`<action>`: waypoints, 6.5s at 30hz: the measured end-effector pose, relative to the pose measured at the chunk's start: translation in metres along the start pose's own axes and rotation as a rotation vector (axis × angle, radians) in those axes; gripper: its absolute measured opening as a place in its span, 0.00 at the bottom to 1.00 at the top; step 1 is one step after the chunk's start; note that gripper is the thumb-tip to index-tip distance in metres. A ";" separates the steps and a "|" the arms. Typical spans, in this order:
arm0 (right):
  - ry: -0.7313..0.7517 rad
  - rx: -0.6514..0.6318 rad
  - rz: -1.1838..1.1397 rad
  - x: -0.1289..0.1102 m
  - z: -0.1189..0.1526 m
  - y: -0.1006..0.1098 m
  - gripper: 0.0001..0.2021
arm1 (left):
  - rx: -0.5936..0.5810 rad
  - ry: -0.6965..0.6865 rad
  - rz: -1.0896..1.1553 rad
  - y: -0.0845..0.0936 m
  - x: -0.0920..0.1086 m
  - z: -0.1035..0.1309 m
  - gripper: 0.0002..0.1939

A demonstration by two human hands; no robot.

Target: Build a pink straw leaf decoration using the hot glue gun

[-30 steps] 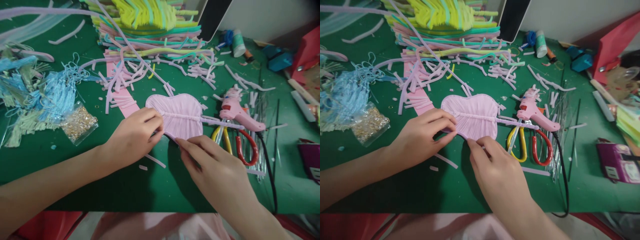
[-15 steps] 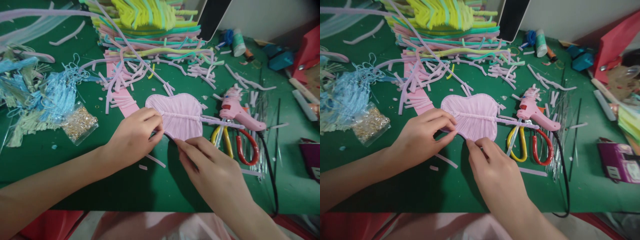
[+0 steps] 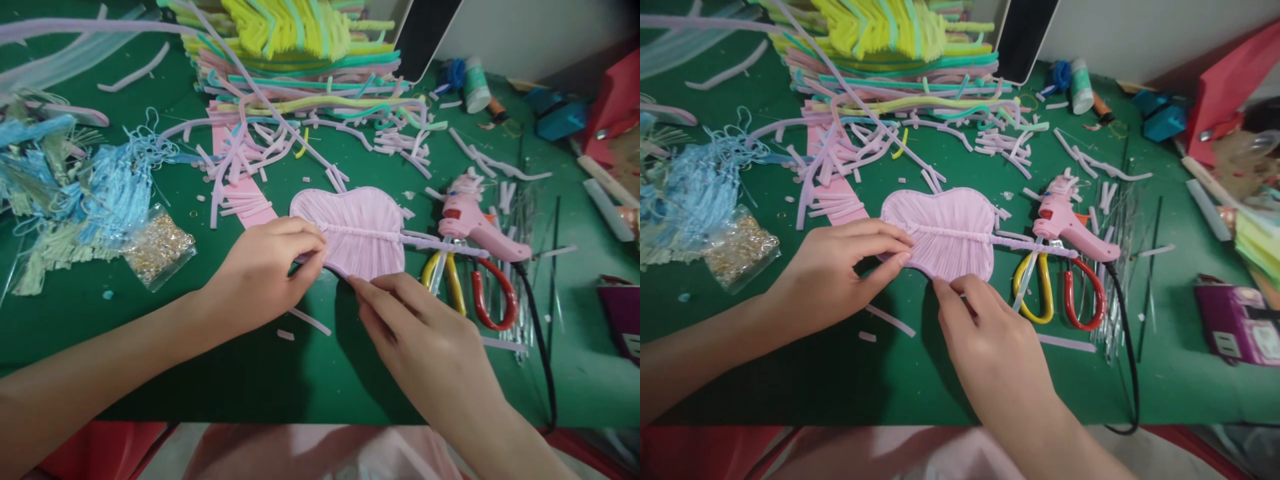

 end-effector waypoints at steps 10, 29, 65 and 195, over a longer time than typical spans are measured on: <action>0.023 0.000 -0.002 -0.002 0.000 0.002 0.11 | -0.097 -0.104 -0.078 -0.014 0.006 0.003 0.07; 0.008 0.033 0.001 0.001 0.001 0.010 0.09 | -0.029 -0.012 -0.070 -0.014 0.002 -0.005 0.06; 0.042 -0.011 0.006 0.005 0.009 0.011 0.07 | -0.018 -0.100 -0.131 -0.010 0.008 0.003 0.09; -0.810 0.126 -0.446 0.227 0.025 0.099 0.20 | 0.189 0.712 1.320 0.006 -0.057 -0.022 0.18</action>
Point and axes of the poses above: each hand's wrist, its own z-axis away from the middle knuckle, its own y-axis out of the back of the hand, x = y × z, the point moved 9 cm from there along -z, towards the middle knuckle, and after that the axes turned 1 degree about y, right-handed, at the moved point
